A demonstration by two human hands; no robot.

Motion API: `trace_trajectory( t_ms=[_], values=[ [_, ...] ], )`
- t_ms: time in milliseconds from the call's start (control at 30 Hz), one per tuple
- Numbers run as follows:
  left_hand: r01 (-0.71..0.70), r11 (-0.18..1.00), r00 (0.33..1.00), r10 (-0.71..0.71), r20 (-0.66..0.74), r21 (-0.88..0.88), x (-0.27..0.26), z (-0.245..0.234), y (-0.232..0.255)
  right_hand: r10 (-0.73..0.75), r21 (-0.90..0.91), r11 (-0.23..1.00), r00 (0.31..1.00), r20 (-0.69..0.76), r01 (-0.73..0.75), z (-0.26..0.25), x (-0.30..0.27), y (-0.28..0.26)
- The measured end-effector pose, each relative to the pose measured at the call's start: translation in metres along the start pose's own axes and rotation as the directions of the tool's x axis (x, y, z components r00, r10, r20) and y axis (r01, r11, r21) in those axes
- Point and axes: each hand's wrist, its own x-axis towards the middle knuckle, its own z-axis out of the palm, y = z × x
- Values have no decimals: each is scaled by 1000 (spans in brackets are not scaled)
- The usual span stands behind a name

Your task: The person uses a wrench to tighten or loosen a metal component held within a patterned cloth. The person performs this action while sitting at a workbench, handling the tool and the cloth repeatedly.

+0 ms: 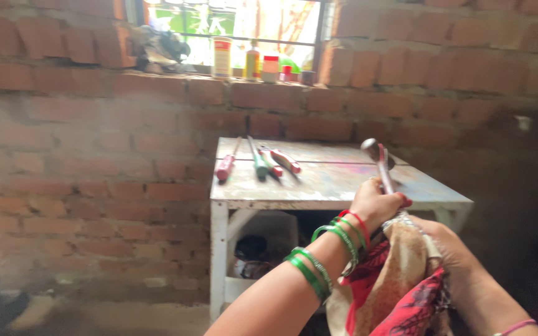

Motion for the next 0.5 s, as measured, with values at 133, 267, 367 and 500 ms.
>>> trace_trajectory(
  t_ms=[133, 267, 367, 500],
  values=[
    [33, 998, 999, -35, -35, -50, 34, -16, 8, -44, -62, 997, 996, 76, 49, -21, 73, -8],
    [108, 964, 990, -81, -116, 243, 56, -36, 32, -69, -134, 987, 987, 144, 89, -34, 125, -24],
    [197, 918, 978, -160, -133, 344, 71, -53, 46, -77, -170, 979, 979, 190, 110, -33, 149, -36],
    [305, 899, 952, -275, -137, 314, 88, -69, 55, -70, -201, 972, 968, 240, 120, -17, 165, -50]
  ],
)
